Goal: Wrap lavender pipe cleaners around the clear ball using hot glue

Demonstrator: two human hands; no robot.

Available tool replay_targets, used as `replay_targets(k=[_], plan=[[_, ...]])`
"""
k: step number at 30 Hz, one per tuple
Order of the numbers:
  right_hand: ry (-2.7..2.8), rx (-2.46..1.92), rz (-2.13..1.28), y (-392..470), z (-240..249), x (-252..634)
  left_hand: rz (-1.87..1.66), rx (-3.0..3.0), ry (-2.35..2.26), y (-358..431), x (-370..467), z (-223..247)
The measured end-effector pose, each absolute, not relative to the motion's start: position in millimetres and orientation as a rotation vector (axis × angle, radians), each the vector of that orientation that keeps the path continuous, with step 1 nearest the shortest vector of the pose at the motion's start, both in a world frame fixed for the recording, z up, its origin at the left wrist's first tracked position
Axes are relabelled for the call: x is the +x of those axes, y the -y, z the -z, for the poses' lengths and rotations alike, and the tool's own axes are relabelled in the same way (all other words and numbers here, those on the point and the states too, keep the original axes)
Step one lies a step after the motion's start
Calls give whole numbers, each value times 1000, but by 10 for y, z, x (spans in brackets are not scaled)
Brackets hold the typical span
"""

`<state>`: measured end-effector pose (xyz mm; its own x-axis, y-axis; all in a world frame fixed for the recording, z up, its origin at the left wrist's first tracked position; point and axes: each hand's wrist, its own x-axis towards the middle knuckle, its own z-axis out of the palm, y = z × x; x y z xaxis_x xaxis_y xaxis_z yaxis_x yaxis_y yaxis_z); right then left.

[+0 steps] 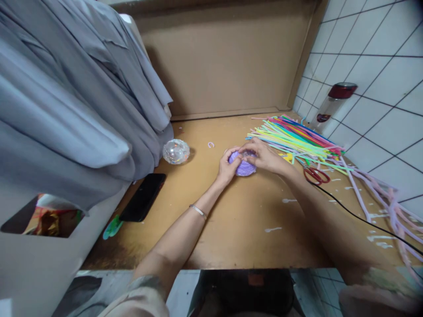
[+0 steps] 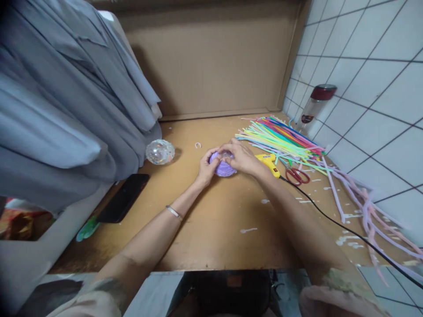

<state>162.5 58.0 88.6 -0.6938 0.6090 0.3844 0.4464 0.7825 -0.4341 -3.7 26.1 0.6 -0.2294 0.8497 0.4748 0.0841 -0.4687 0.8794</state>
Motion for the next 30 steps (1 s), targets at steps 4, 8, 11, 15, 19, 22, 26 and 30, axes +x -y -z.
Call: replay_targets(k=[4, 8, 11, 15, 19, 22, 26, 30], plan=[[2460, -811, -439, -563, -903, 1636, -1755, 1481, -1128, -246, -23, -7], [2482, -864, -436, -531, -944, 1637, -1755, 1501, -1100, -249, -11, -4], [2494, -893, -436, -514, -970, 1642, -1756, 1512, -1113, -256, -6, -5], [2503, -894, -427, -508, -985, 1650, -1749, 1523, -1134, -263, -2, -9], [2497, -891, -413, -514, -974, 1653, -1754, 1512, -1126, -260, 3, -10], [2490, -874, -411, -514, -961, 1653, -1753, 1508, -1130, -253, 4, -10], [2499, -886, -397, -515, -952, 1642, -1758, 1518, -1134, -244, -4, -6], [2500, -919, -401, -517, -954, 1632, -1754, 1513, -1136, -238, -12, 5]])
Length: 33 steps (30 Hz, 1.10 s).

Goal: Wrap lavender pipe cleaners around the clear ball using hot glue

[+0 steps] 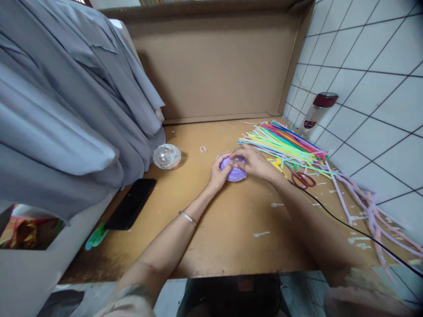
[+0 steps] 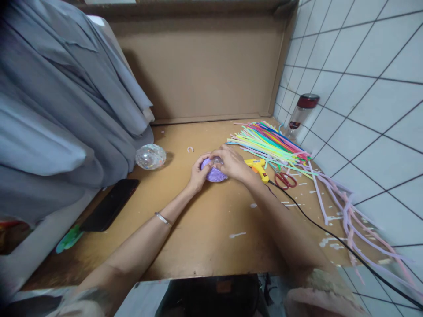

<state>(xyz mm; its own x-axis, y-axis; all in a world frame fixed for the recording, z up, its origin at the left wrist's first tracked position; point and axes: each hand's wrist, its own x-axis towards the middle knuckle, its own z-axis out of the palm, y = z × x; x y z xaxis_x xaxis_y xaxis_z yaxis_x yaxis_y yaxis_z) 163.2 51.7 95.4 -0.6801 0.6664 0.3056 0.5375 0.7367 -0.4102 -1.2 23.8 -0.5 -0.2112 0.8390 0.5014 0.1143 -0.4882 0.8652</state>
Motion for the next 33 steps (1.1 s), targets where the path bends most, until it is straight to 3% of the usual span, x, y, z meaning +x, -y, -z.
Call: replay_targets(k=[33], plan=[[2318, -871, -547, -524, -817, 1732, -1784, 1504, -1119, -185, 57, -36]])
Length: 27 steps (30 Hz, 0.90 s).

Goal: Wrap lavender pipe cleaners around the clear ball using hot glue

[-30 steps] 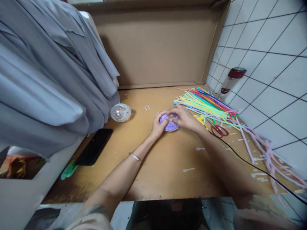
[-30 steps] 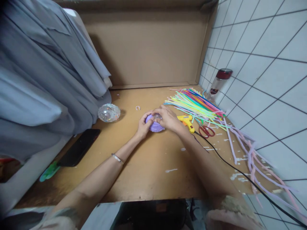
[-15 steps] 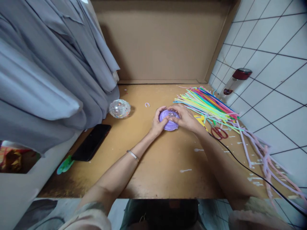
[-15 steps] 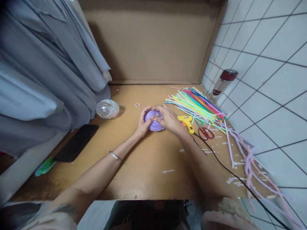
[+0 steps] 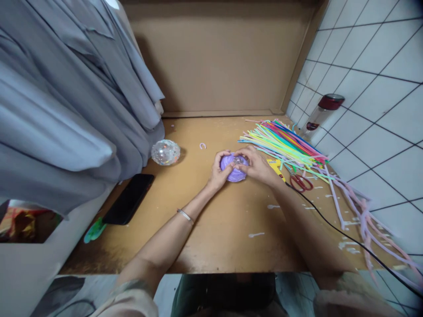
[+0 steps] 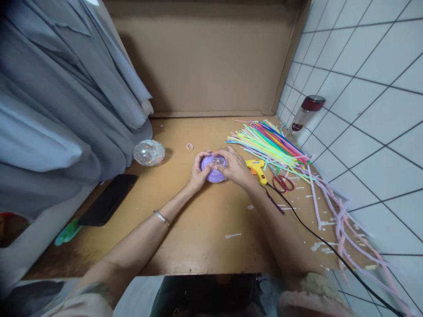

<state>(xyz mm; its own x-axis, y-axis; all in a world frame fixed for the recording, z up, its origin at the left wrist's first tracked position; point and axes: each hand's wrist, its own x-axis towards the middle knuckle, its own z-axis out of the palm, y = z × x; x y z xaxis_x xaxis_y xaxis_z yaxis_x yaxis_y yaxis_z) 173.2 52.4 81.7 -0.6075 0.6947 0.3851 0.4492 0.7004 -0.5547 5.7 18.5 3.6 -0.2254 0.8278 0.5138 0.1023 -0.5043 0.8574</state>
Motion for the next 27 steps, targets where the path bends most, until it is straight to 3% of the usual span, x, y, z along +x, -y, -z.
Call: replay_targets(k=[17, 27], plan=[[2312, -861, -630, -600, -873, 1669, -1805, 1450, -1115, -195, 49, -29], [2338, -957, -510, -541, -844, 1663, -1822, 1425, -1123, -206, 59, -2]])
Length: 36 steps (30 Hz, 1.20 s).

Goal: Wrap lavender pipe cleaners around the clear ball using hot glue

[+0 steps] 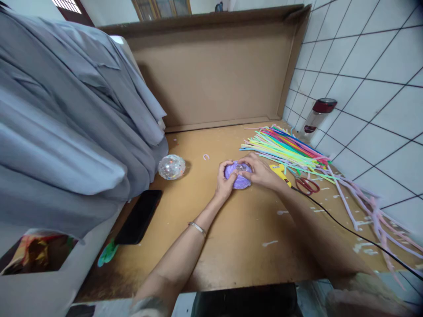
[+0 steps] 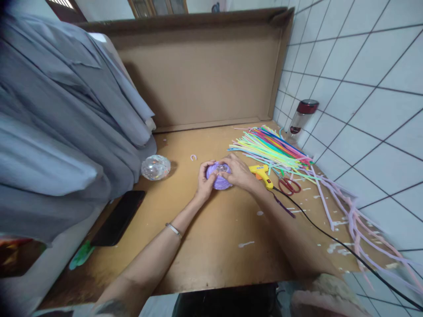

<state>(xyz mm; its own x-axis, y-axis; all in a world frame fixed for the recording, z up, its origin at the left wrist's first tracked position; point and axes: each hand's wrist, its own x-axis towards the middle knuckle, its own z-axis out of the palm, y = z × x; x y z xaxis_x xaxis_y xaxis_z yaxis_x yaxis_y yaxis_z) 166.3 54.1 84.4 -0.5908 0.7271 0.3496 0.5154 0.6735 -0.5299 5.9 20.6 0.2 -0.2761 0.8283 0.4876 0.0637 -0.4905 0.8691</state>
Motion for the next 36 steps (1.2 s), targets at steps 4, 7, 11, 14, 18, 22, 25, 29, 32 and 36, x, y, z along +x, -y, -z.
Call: replay_targets(k=[4, 7, 11, 14, 18, 22, 25, 29, 32, 36], plan=[[2386, -905, -486, -539, -856, 1668, -1837, 1414, -1088, -215, 69, -8], [2424, -867, -488, -544, -890, 1662, -1839, 1397, -1089, -223, 72, -5], [2489, -824, -532, -575, -940, 1647, -1852, 1384, -1110, -229, 73, 8], [2514, -826, -549, -597, -941, 1639, -1857, 1402, -1114, -234, 68, 14], [2467, -808, -558, -596, -895, 1631, -1849, 1403, -1122, -247, 52, 16], [2352, -774, -563, -596, -855, 1611, -1824, 1369, -1106, -252, 35, 9], [2295, -748, -620, -619, -847, 1604, -1811, 1342, -1101, -242, 31, -6], [2280, -740, -666, -655, -845, 1613, -1794, 1341, -1094, -233, 30, -22], [2277, -726, -650, -669, -834, 1621, -1802, 1350, -1091, -241, 27, -19], [2251, -737, -662, -682, -811, 1616, -1808, 1381, -1096, -259, 20, -3]])
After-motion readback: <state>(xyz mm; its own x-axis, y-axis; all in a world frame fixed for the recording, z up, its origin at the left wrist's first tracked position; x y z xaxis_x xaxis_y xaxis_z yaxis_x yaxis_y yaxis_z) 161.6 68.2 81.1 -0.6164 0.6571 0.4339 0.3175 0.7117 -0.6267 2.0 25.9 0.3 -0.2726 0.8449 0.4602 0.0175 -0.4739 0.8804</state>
